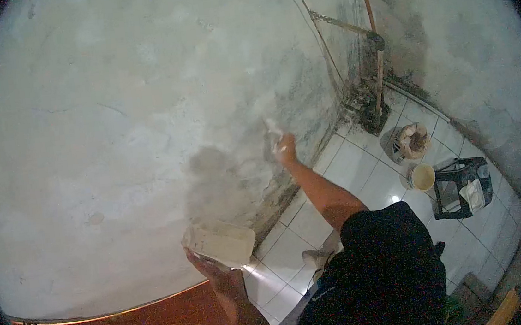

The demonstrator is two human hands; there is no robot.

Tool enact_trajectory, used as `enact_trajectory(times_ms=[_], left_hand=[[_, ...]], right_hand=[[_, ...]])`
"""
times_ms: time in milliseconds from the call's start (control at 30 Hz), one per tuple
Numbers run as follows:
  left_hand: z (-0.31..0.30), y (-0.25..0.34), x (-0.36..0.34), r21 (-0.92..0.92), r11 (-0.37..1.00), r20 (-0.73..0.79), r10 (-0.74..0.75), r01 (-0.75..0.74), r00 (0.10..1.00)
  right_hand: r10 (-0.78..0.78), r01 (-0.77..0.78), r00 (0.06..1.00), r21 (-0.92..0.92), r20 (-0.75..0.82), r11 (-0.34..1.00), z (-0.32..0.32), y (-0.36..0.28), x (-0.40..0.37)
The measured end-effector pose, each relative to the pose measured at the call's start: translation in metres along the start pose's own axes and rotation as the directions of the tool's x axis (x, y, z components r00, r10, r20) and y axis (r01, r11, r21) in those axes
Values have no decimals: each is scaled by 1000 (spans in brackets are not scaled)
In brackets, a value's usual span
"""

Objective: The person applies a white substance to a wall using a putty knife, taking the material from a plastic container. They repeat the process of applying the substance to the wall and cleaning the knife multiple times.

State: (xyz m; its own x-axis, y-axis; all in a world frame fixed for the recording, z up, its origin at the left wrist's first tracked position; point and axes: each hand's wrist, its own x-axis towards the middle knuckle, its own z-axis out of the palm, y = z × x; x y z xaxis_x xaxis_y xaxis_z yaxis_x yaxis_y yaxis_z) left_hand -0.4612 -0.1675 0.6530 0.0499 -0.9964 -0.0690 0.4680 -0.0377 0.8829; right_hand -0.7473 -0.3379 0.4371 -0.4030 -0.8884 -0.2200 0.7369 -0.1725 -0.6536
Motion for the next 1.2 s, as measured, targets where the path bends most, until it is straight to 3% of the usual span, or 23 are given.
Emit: enact_trajectory(times_ms=[33, 100, 167, 300, 333, 367, 400, 433, 467, 500, 533, 567, 600, 667, 700, 733, 767, 833, 933, 1000, 1067, 1133, 1200], left_hand=[[0, -2, 1, 0, 1000, -34, -28, 28, 999], [-4, -4, -2, 1, 998, -73, -57, 57, 996], [-7, -2, -9, 32, 999, -100, -9, 13, 995], [-7, 6, -17, 251, 963, -165, 138, -94, 977], [-11, 7, -11, 106, 992, -149, 80, -65, 986], [-16, 9, -8, -36, 999, -125, 22, -27, 992], [-19, 9, -4, -36, 999, -126, 21, -26, 992], [-19, 9, 1, -8, 999, -140, 35, -37, 990], [-15, 8, 4, 18, 999, -151, 50, -48, 987], [-1, 9, 3, 13, 999, -142, 50, -49, 989], [19, 14, 1, 49, 998, -95, 54, -50, 994], [31, 17, 0, 89, 995, -48, 59, -55, 997], [35, 13, 0, 90, 994, -36, 65, -61, 997], [38, 9, 0, 262, 949, -34, 193, -177, 981], [39, 10, -1, 321, 923, -26, 234, -214, 972], [45, 13, -3, 254, 954, -5, 164, -157, 987], [47, 15, -4, 185, 978, 18, 94, -96, 995], [42, 13, -6, 137, 988, 41, 70, -75, 997], [31, 12, -8, 100, 994, 8, 48, -49, 999], [25, 10, -11, 113, 992, -44, 53, -48, 998], [14, 6, -21, 153, 969, -90, 211, -196, 973], [-25, 4, -22, 81, 990, -144, 130, -119, 981], [-44, 2, -21, -4, 999, -188, 47, -49, 981]], right_hand=[[-93, 88, 992, -51, -89, 995, -6, -10, 16], [-328, 237, 917, -351, -227, 906, -9, -29, 45], [-506, 255, 819, -616, -272, 745, -1, -44, 65], [-675, 393, 723, -714, -149, 579, 8, 32, 93], [-784, 480, 620, -770, -41, 420, 46, 13, 40], [-566, 325, 825, -820, 2, 471, 75, -18, -6], [-299, 162, 954, -868, 17, 470, 95, -36, -40], [-120, 88, 992, -451, -43, 888, 98, -7, -47], [58, -59, 998, 115, 11, 992, 94, 15, -50], [-41, 125, 975, -389, 218, 913, 84, 9, -55], [-20, 365, 901, -736, 432, 571, 72, 3, -59], [-31, 373, 900, -732, 434, 570, 66, 3, -67], [-106, 505, 836, -681, 538, 530, 63, 4, -76], [-187, 624, 758, -613, 624, 484, 54, 2, -82], [-106, 472, 851, -662, 514, 582, 49, -9, -80], [-23, 305, 921, -683, 389, 663, 42, -18, -77], [-38, 213, 959, -630, 280, 747, 36, -24, -67], [-169, 173, 984, -487, 52, 856, 20, -30, -32], [-377, 248, 904, -474, -199, 845, 4, -40, 21], [-459, 238, 845, -577, -273, 781, 10, -47, 46], [-515, 224, 804, -653, -295, 724, 23, -39, 57], [-558, 401, 802, -500, -213, 768, 35, -19, 55], [-491, 296, 848, -592, -197, 749, 68, -24, -4]])
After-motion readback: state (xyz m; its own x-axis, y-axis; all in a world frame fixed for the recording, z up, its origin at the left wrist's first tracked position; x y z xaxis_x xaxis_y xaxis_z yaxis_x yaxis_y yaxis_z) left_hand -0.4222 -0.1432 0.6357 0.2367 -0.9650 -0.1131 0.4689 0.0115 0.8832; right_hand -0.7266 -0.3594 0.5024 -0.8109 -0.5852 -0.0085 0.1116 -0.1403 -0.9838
